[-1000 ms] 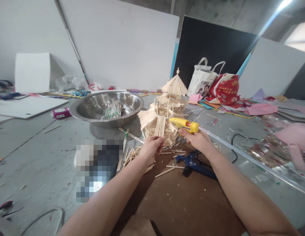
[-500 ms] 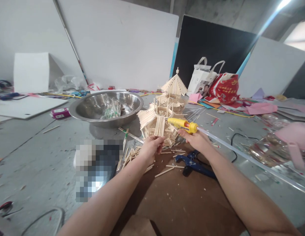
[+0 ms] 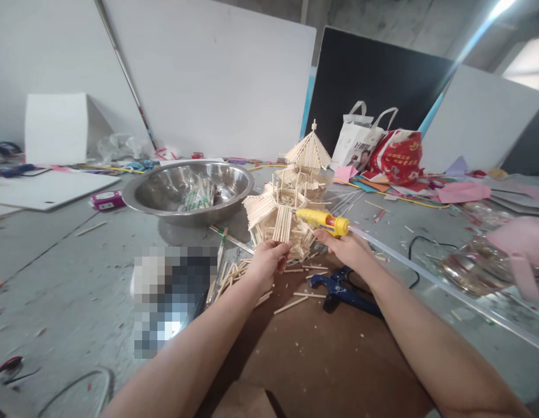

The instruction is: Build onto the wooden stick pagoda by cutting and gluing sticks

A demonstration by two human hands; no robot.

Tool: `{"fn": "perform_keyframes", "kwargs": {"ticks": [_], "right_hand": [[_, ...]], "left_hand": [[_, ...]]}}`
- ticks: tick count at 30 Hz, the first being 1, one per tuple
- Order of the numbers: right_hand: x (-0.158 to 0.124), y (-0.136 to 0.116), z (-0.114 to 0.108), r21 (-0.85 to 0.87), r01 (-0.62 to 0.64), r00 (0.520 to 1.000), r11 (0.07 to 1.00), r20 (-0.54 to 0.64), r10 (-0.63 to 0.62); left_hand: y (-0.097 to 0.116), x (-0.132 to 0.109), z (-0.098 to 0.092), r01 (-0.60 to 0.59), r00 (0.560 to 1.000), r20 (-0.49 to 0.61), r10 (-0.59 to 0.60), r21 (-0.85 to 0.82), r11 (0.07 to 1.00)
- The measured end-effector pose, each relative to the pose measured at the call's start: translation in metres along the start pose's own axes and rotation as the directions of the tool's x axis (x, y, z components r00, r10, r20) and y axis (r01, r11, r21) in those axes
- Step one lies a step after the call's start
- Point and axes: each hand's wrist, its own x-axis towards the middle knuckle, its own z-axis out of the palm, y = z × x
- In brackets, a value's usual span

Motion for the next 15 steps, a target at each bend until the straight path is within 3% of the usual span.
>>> {"fn": "perform_keyframes", "kwargs": {"ticks": [15], "right_hand": [[0.0004, -0.0002, -0.0020, 0.005, -0.026, 0.999, 1.000, 0.043, 0.026]], "left_hand": [[-0.0010, 0.0004, -0.0003, 0.004, 1.000, -0.006, -0.004, -0.008, 1.000]]}}
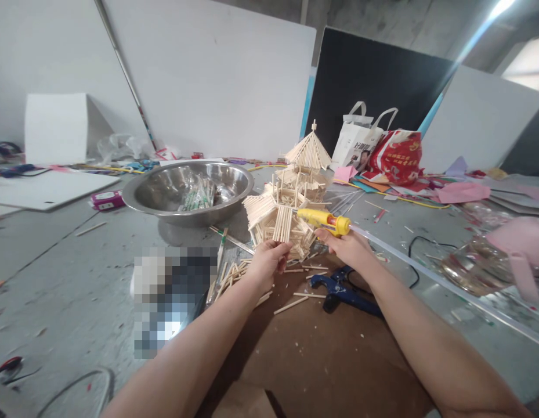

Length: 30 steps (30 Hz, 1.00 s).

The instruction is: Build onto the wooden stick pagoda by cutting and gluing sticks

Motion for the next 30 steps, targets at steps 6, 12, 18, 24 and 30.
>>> {"fn": "perform_keyframes", "kwargs": {"ticks": [6, 12, 18, 24, 30], "right_hand": [[0.0010, 0.0032, 0.0005, -0.010, -0.028, 1.000, 1.000, 0.010, 0.028], [0.0007, 0.0017, -0.0005, 0.005, -0.013, 1.000, 1.000, -0.005, 0.013], [0.0014, 0.0011, 0.0017, 0.006, 0.012, 1.000, 1.000, -0.011, -0.012], [0.0015, 0.0018, 0.0017, 0.000, 0.012, 1.000, 1.000, -0.013, -0.012], [0.0008, 0.0007, 0.0009, -0.023, -0.012, 1.000, 1.000, -0.001, 0.012]], "left_hand": [[0.0011, -0.0014, 0.0008, 0.001, 1.000, -0.006, -0.001, 0.015, 1.000], [0.0016, -0.0018, 0.0012, 0.005, 1.000, -0.012, -0.005, 0.008, 1.000], [0.0022, -0.0022, 0.0012, 0.003, 1.000, -0.008, -0.003, 0.000, 1.000], [0.0007, -0.0012, 0.0007, -0.016, 1.000, 0.011, 0.016, -0.007, 1.000], [-0.0012, 0.0000, -0.0004, -0.016, 1.000, 0.004, 0.016, -0.006, 1.000]]}}
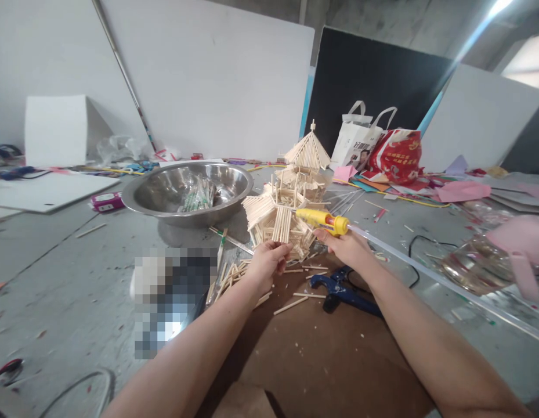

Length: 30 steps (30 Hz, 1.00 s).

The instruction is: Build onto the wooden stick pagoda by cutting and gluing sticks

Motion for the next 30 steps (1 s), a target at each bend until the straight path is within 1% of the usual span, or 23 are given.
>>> {"fn": "perform_keyframes", "kwargs": {"ticks": [4, 7, 9, 10, 11, 12, 13, 14, 16, 17, 18, 19, 20, 21, 23, 27, 30], "right_hand": [[-0.002, 0.001, -0.001, 0.067, -0.027, 1.000, 0.997, -0.002, 0.027], [-0.005, 0.004, -0.002, 0.112, -0.077, 0.997, 0.991, 0.007, 0.077], [-0.007, 0.007, -0.002, 0.126, -0.109, 0.994, 0.986, 0.016, 0.108], [-0.008, 0.009, -0.002, 0.133, -0.121, 0.993, 0.984, 0.022, 0.119], [-0.009, 0.010, -0.002, 0.141, -0.131, 0.991, 0.981, 0.027, 0.128], [-0.009, 0.011, -0.003, 0.149, -0.137, 0.990, 0.979, 0.033, 0.134], [-0.009, 0.012, -0.004, 0.158, -0.140, 0.990, 0.978, 0.039, 0.135], [-0.009, 0.014, -0.004, 0.165, -0.139, 0.990, 0.977, 0.042, 0.133], [-0.008, 0.016, -0.006, 0.179, -0.124, 0.992, 0.976, 0.032, 0.120], [-0.008, 0.018, -0.007, 0.188, -0.115, 0.993, 0.975, 0.024, 0.112], [-0.007, 0.019, -0.007, 0.199, -0.103, 0.995, 0.975, 0.017, 0.101], [-0.007, 0.021, -0.008, 0.212, -0.088, 0.996, 0.973, 0.007, 0.089], [-0.006, 0.022, -0.008, 0.225, -0.071, 0.997, 0.972, -0.001, 0.073], [-0.006, 0.024, -0.009, 0.235, -0.054, 0.998, 0.970, -0.009, 0.057], [-0.006, 0.026, -0.009, 0.240, -0.033, 0.999, 0.970, -0.019, 0.038], [-0.007, 0.026, -0.011, 0.233, -0.066, 0.998, 0.970, -0.003, 0.068], [-0.008, 0.024, -0.014, 0.233, -0.065, 0.998, 0.970, 0.000, 0.067]], "left_hand": [[0.000, -0.001, 0.000, 0.000, 1.000, 0.011, -0.001, 0.033, 0.999], [0.001, -0.002, -0.001, 0.015, 0.999, 0.037, -0.020, 0.126, 0.992], [0.001, -0.002, -0.002, 0.016, 0.996, 0.081, -0.038, 0.258, 0.966], [0.001, -0.002, -0.002, 0.000, 0.993, 0.107, -0.041, 0.358, 0.934], [0.002, -0.002, -0.003, -0.035, 0.991, 0.133, -0.032, 0.478, 0.878], [0.002, -0.003, -0.004, -0.094, 0.986, 0.166, -0.009, 0.606, 0.789], [0.002, -0.004, -0.005, -0.170, 0.978, 0.205, 0.026, 0.727, 0.665], [0.002, -0.005, -0.006, -0.244, 0.967, 0.248, 0.063, 0.825, 0.510], [0.001, -0.007, -0.007, -0.339, 0.940, 0.324, 0.109, 0.922, 0.189], [0.001, -0.008, -0.007, -0.354, 0.932, 0.347, 0.110, 0.933, 0.059], [0.000, -0.010, -0.007, -0.355, 0.928, 0.357, 0.101, 0.934, -0.038], [0.000, -0.011, -0.007, -0.354, 0.928, 0.363, 0.085, 0.929, -0.107], [0.000, -0.012, -0.006, -0.359, 0.926, 0.372, 0.066, 0.921, -0.153], [0.000, -0.014, -0.005, -0.368, 0.923, 0.382, 0.049, 0.912, -0.183], [0.001, -0.017, -0.002, -0.405, 0.909, 0.416, 0.011, 0.890, -0.210], [0.003, -0.023, 0.006, -0.516, 0.856, 0.506, -0.104, 0.832, -0.203], [0.003, -0.027, 0.010, -0.537, 0.844, 0.514, -0.155, 0.817, -0.209]]}}
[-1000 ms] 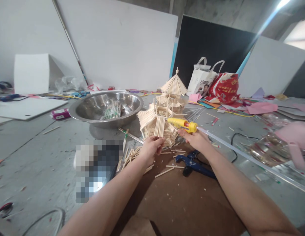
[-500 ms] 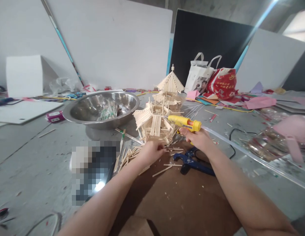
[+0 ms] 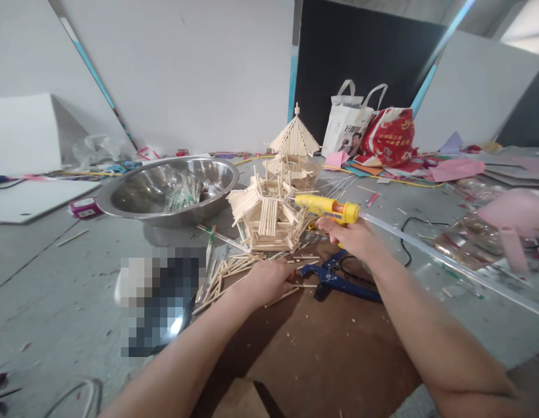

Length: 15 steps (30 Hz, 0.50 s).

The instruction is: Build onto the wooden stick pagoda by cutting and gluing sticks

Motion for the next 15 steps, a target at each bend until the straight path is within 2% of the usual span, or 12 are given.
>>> {"fn": "perform_keyframes", "kwargs": {"ticks": [6, 10, 13, 15], "right_hand": [[0.000, 0.003, -0.002, -0.011, -0.014, 1.000, 1.000, -0.010, 0.014], [0.001, 0.007, -0.002, -0.004, -0.005, 1.000, 1.000, -0.010, 0.005], [0.001, 0.005, -0.003, -0.001, 0.022, 1.000, 1.000, -0.011, -0.022], [0.000, 0.003, -0.004, -0.010, 0.028, 1.000, 1.000, -0.003, -0.028]], "left_hand": [[0.005, -0.002, 0.001, -0.019, 1.000, 0.019, 0.019, 0.033, 0.999], [0.004, -0.006, -0.007, 0.008, 0.998, 0.063, -0.011, 0.045, 0.999], [0.003, -0.010, -0.018, 0.045, 0.998, 0.049, -0.043, -0.040, 0.998], [0.002, -0.012, -0.025, 0.014, 1.000, 0.020, -0.011, -0.132, 0.991]]}}
